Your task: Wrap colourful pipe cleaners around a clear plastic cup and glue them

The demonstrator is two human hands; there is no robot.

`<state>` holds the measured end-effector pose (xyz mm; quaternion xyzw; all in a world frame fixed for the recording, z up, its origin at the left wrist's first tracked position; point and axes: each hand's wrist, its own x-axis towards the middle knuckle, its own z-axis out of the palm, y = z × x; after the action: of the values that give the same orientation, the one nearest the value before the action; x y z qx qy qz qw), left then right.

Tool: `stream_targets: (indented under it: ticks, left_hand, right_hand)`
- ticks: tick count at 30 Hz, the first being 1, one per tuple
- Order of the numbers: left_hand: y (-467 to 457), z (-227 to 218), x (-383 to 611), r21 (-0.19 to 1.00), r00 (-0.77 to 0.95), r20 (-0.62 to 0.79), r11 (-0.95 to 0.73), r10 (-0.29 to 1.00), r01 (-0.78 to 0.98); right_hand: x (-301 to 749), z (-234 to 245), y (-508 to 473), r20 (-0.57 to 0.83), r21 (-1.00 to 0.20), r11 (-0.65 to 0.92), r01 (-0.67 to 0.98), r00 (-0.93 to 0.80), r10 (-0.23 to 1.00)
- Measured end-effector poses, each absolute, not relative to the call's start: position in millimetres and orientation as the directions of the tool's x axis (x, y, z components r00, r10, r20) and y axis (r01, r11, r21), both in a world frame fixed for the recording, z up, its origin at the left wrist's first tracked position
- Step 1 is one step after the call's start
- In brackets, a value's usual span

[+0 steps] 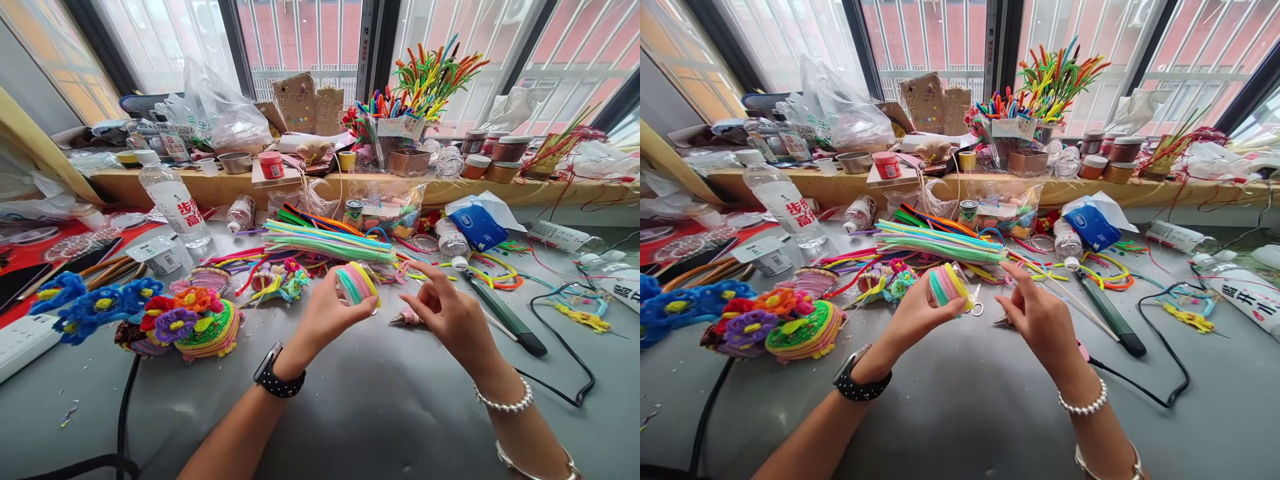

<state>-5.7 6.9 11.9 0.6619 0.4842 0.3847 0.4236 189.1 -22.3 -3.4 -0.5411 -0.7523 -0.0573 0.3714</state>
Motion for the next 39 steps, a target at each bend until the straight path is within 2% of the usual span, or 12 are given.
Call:
stream_targets:
  ticks: [4,9,11,20,24,27,29,31,33,39]
  left_hand:
    - [10.4,8.1,-6.3,0.872,0.187,0.162,-0.230,0.969,0.432]
    - [9.6,2.6,-4.6,0.851,0.250,0.171,-0.271,0.953,0.450]
    - [8.5,1.7,-3.6,0.845,0.270,0.182,-0.291,0.945,0.449]
    - [5.2,1.4,-1.6,0.728,0.299,0.355,-0.462,0.886,0.506]
    - [5.5,-1.3,0.3,0.688,0.296,0.409,-0.505,0.863,0.521]
    - [7.4,-4.4,-1.2,0.621,0.206,0.559,-0.570,0.803,0.539]
    - [8.3,-4.6,-3.5,0.548,0.108,0.711,-0.643,0.695,0.535]
    - [7.4,-2.0,-5.5,0.512,0.012,0.805,-0.706,0.593,0.489]
    - [4.5,3.0,-6.3,0.537,-0.056,0.820,-0.734,0.569,0.416]
    - [-3.3,7.5,-4.9,0.659,-0.173,0.749,-0.691,0.640,0.298]
  right_hand:
    - [186.0,-2.5,-24.8,0.599,-0.334,0.426,0.841,-0.159,0.785]
    - [179.6,-4.5,-24.6,0.546,-0.128,0.579,0.805,-0.430,0.719]
    - [178.1,-5.8,-23.8,0.515,-0.090,0.603,0.792,-0.482,0.709]
    - [175.5,-5.5,-26.5,0.595,-0.098,0.629,0.771,-0.461,0.658]
    - [173.1,-3.6,-27.6,0.572,-0.092,0.641,0.762,-0.486,0.661]
    - [172.3,-2.8,-28.0,0.598,-0.143,0.598,0.789,-0.413,0.687]
    - [171.9,-2.7,-28.3,0.633,-0.194,0.566,0.801,-0.339,0.696]
    - [171.2,-2.9,-28.7,0.655,-0.220,0.554,0.803,-0.300,0.694]
    - [170.1,-3.2,-29.1,0.655,-0.231,0.555,0.799,-0.294,0.696]
    - [167.1,-4.0,-29.8,0.631,-0.261,0.560,0.786,-0.301,0.716]
